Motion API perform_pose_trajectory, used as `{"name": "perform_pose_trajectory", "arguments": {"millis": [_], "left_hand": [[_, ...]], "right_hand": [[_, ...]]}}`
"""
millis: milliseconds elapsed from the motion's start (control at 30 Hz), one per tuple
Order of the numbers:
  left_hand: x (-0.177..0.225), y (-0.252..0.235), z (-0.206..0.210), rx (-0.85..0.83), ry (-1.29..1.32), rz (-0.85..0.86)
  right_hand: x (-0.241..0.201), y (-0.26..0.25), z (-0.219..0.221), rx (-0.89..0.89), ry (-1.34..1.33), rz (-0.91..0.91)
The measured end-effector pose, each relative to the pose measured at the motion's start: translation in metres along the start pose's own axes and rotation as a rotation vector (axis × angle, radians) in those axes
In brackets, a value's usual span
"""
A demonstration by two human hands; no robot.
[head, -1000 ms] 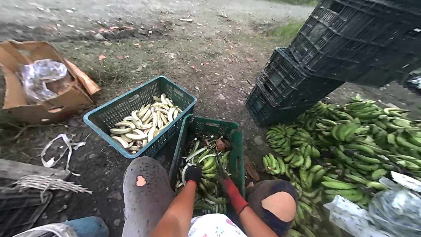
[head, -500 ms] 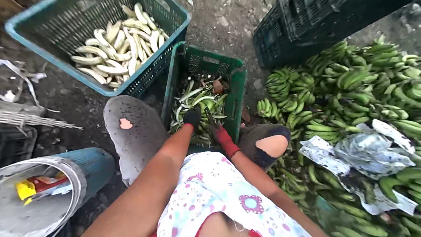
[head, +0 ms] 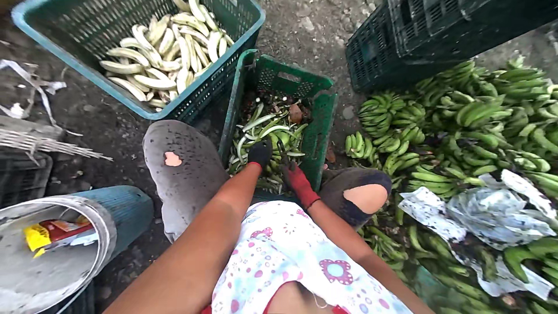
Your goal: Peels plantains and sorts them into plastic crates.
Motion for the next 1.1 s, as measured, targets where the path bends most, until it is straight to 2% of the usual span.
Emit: {"name": "perform_pose_trajectory", "arguments": {"millis": [267,400,533,667,800,1033,1100], "left_hand": [[-0.002,-0.006,-0.004,-0.021,-0.017,0.039],[0.001,-0.003,-0.001,-0.032,-0.028,0.053],[0.004,-0.001,0.005,-0.033,0.0,0.064],[0.003,0.003,0.005,0.004,0.049,0.011],[0.006,0.003,0.008,-0.004,0.03,-0.007],[0.005,0.003,0.015,-0.029,0.082,-0.029],[0.003,0.003,0.012,-0.021,0.129,-0.049]], "right_hand": [[-0.002,-0.01,0.002,-0.06,0.021,0.001],[0.0,-0.024,0.007,-0.074,-0.022,0.059],[-0.004,-0.027,0.009,-0.109,-0.278,0.085],[0.0,-0.007,0.02,-0.138,-0.467,0.083],[0.002,0.012,0.019,-0.122,-0.376,0.09],[0.01,-0.022,0.025,-0.072,-0.254,0.109],[0.004,-0.015,0.023,-0.08,-0.258,0.099]]}}
Point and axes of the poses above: each hand's wrist, its own y-axis away from the middle knuckle, its own z-axis out of the palm, x = y × z, the point moved 8 cm from there along -y, towards the middle knuckle, and after that the axes turned 10 degrees about y, right-handed, at the moved point
